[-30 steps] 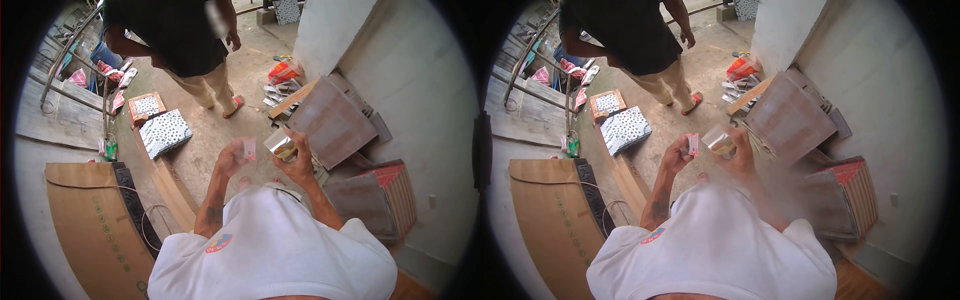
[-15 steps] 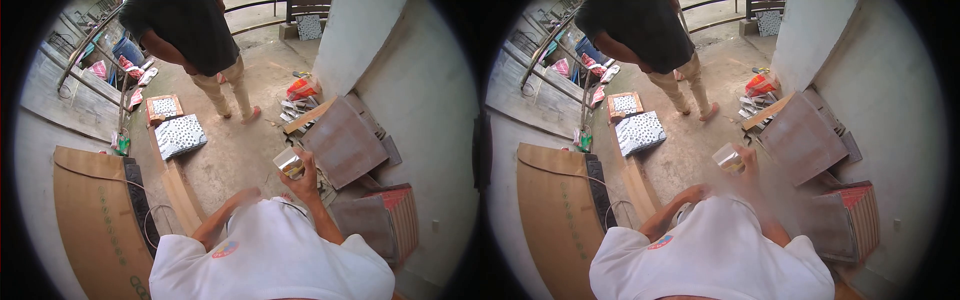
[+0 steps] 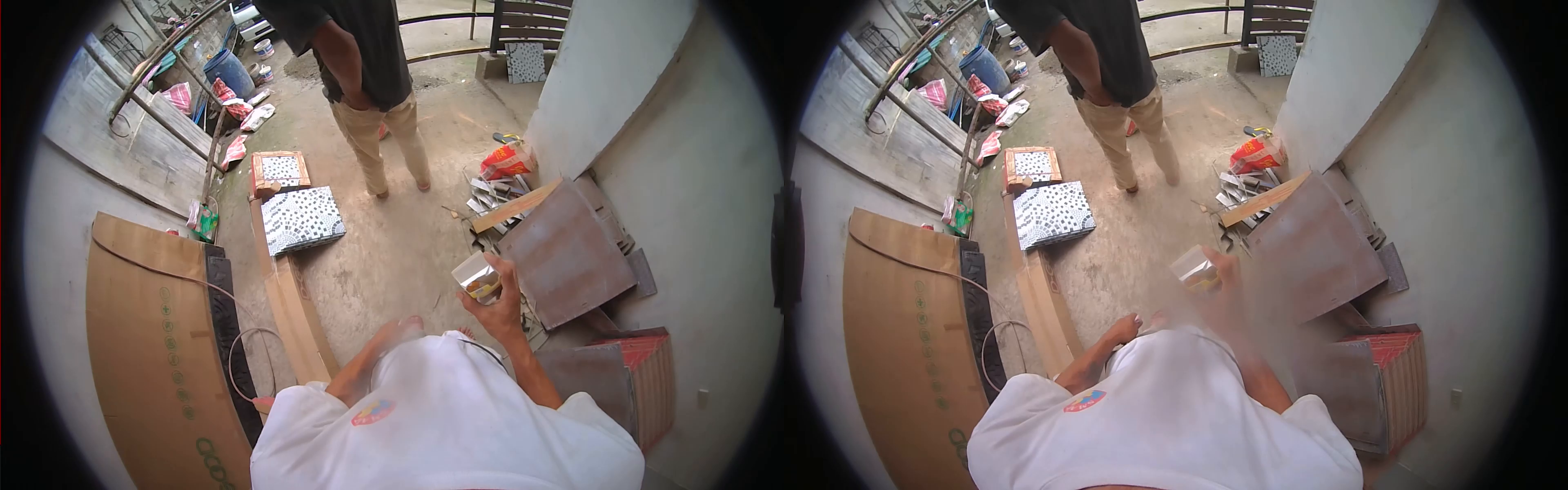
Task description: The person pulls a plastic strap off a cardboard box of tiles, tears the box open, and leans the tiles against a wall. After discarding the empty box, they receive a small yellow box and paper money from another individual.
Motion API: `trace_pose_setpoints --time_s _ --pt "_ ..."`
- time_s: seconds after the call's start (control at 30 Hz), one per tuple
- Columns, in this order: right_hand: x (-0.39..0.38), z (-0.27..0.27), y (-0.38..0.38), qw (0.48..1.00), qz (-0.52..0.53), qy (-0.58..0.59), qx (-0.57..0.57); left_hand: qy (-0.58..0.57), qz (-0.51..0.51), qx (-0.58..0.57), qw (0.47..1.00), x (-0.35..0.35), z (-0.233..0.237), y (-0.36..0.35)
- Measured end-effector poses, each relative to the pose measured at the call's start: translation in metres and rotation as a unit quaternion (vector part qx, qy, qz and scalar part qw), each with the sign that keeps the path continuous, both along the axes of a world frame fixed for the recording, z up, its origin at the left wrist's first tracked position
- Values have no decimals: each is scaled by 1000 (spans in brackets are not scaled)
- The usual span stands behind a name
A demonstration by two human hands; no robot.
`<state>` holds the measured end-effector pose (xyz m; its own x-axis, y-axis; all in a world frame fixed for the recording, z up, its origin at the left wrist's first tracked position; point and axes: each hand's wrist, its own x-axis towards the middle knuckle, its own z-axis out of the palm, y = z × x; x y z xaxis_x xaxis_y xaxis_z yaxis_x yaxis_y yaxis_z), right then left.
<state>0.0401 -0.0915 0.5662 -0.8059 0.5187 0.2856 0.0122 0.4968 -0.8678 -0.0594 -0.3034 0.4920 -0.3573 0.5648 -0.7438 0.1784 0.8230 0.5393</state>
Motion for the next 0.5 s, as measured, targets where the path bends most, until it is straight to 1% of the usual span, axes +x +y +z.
trace_pose_setpoints --time_s 0.03,0.1,0.17,0.23,0.27,0.33,0.37,0.47,0.5 --pt "1 1 -2 1000 4 -13 -10 -18 29 20 999 4 -2 -6" --pt "-1 10 -5 999 4 -19 -40 -26 17 11 999 9 -34 -25" --pt "0 10 -4 1000 -5 -19 -20 -18 -72 -52 996 9 -124 -43" --pt "-2 -2 0 999 -9 -12 46 -64 -81 -13 995 9 -176 -65" --pt "-4 -2 -2 999 -16 -14 44 -86 -84 6 993 9 -187 -73" --pt "-5 -5 -4 999 -15 -14 33 -52 -40 9 998 18 -173 -81" --pt "-6 -5 -3 999 -18 -14 28 -35 -21 10 999 19 -158 -80" --pt "-7 13 -5 999 7 -15 -44 -56 -2 36 998 20 -121 -71" --pt "-7 12 -5 999 6 -15 -44 -65 7 44 997 25 -107 -67"
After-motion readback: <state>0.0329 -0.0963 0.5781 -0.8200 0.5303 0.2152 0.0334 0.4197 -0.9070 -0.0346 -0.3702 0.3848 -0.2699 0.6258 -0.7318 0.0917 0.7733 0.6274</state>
